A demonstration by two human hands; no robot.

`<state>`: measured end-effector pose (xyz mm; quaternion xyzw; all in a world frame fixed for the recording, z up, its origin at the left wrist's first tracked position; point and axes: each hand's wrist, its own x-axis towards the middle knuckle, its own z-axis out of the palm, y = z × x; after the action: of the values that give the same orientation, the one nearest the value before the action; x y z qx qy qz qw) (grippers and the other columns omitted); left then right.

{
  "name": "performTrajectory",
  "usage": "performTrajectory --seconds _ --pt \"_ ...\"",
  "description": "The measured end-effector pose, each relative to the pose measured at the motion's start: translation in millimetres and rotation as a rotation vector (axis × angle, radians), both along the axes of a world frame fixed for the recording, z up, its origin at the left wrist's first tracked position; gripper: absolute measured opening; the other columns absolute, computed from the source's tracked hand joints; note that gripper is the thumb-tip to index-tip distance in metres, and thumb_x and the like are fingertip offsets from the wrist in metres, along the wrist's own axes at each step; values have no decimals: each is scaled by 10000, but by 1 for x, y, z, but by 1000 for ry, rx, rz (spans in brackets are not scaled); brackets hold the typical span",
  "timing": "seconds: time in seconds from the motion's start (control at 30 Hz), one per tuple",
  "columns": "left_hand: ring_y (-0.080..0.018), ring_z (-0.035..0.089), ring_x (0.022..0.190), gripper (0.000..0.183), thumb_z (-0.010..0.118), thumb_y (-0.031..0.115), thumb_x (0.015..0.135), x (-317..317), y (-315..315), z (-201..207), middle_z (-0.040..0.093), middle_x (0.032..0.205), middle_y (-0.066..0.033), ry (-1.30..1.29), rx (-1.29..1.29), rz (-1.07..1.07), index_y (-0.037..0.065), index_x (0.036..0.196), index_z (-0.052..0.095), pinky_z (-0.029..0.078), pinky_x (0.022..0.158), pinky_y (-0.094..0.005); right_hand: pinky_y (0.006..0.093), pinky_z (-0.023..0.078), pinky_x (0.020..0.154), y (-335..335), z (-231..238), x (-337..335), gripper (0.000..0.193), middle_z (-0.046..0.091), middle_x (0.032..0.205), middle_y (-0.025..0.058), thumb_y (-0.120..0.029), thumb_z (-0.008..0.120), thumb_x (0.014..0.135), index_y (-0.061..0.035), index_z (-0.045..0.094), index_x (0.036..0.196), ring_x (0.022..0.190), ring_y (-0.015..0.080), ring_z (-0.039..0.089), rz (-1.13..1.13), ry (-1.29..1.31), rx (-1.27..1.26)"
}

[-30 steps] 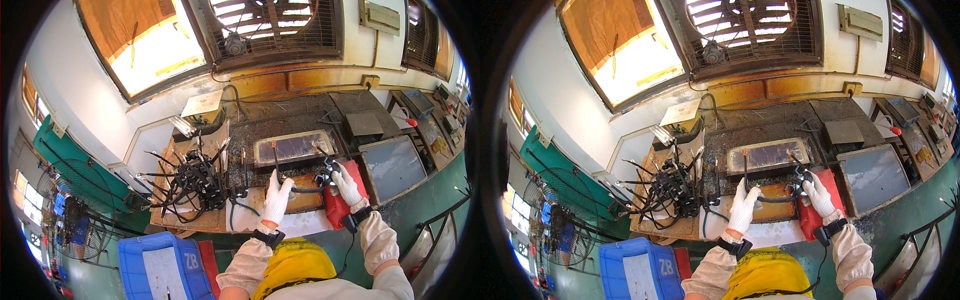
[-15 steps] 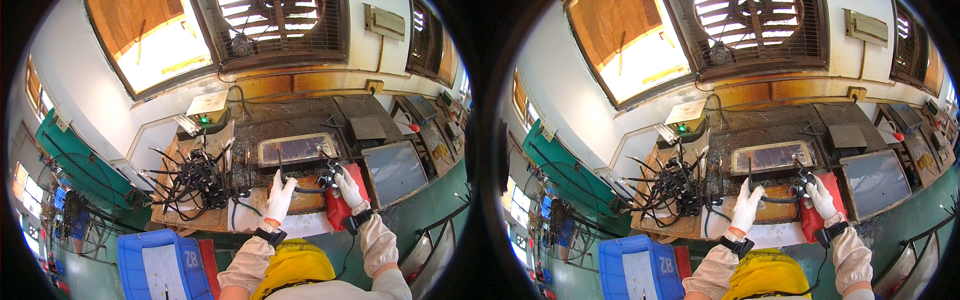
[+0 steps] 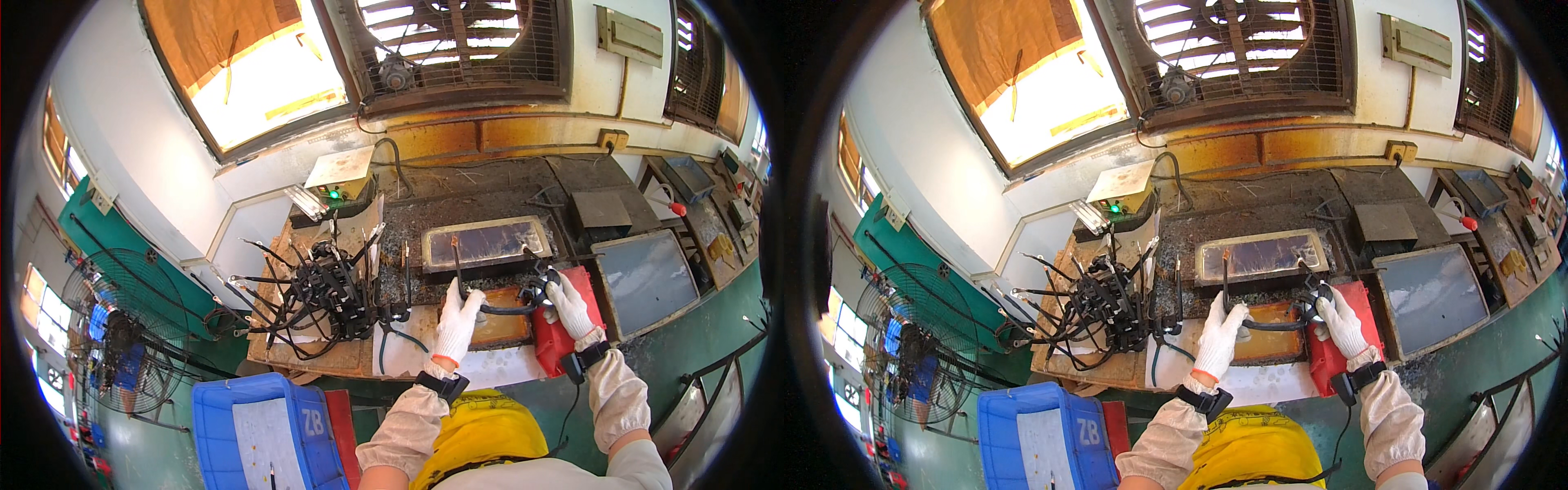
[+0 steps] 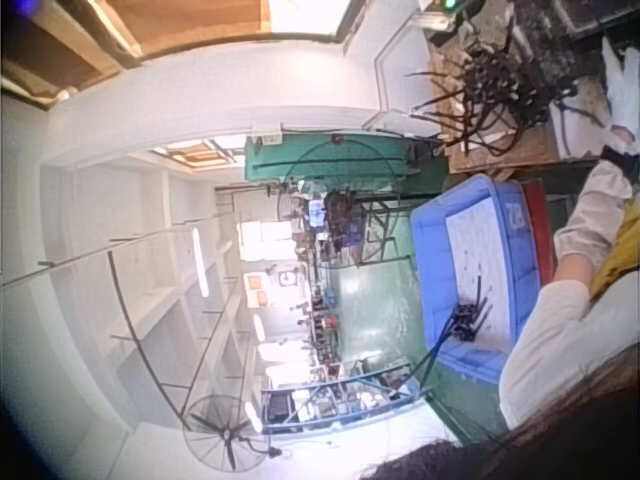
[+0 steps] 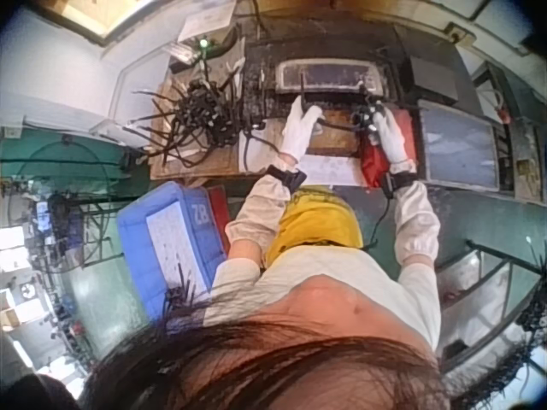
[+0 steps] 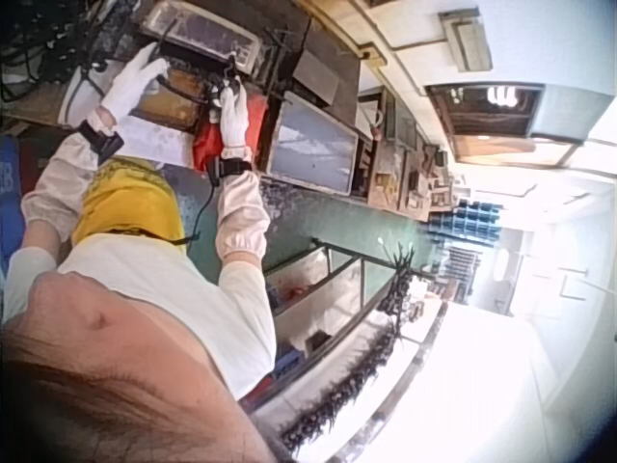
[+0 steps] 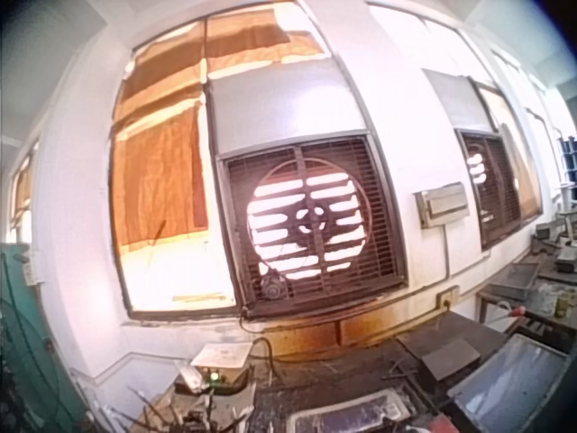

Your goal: Dipping large gauge cable ends into a solder pot to tin the connectors.

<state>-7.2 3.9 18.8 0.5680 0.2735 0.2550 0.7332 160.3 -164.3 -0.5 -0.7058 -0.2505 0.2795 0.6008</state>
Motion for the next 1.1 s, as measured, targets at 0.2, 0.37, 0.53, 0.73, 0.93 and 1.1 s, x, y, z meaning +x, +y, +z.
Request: performTrajectory --seconds 0.2,0.37,0.53,0.73,0.93,1.1 --pt "-82 520 652 576 532 229 880 -1 0 -3 577 872 -63 27 -27 16 13 1358 294 480 585 -218 207 474 462 1 -3 2 509 574 798 38 -344 486 924 -49 366 1321 526 88 549 -8 8 -3" --pt "-86 522 652 585 538 233 878 0 2 -8 581 867 -61 18 -50 24 17 1362 289 484 589 -228 207 471 463 1 2 -1 502 573 801 37 -342 485 924 -48 373 1315 527 86 547 -8 11 -9" --pt "-83 521 644 562 551 243 876 0 4 -14 577 863 -46 3 -80 14 38 1345 318 482 582 -230 206 468 461 0 1 -1 501 573 804 36 -345 487 922 -46 377 1309 524 85 544 -8 2 -6" --pt "-78 514 639 516 560 248 873 1 7 -21 570 864 -26 -13 -120 12 62 1314 365 472 572 -228 205 466 461 0 1 0 504 576 808 35 -349 488 922 -49 376 1311 524 83 542 -1 -8 -13" --pt "-72 508 659 449 566 250 869 2 6 -18 559 867 -13 -11 -181 36 70 1253 422 463 574 -231 202 468 464 2 3 -3 511 585 829 36 -348 495 920 -52 373 1318 522 79 538 -10 1 -16" --pt "-66 501 668 390 571 251 867 2 7 -17 552 862 -3 -18 -189 23 81 1200 460 459 581 -227 203 468 466 1 3 -2 493 593 843 38 -324 491 920 -51 377 1314 522 76 536 -12 9 0"
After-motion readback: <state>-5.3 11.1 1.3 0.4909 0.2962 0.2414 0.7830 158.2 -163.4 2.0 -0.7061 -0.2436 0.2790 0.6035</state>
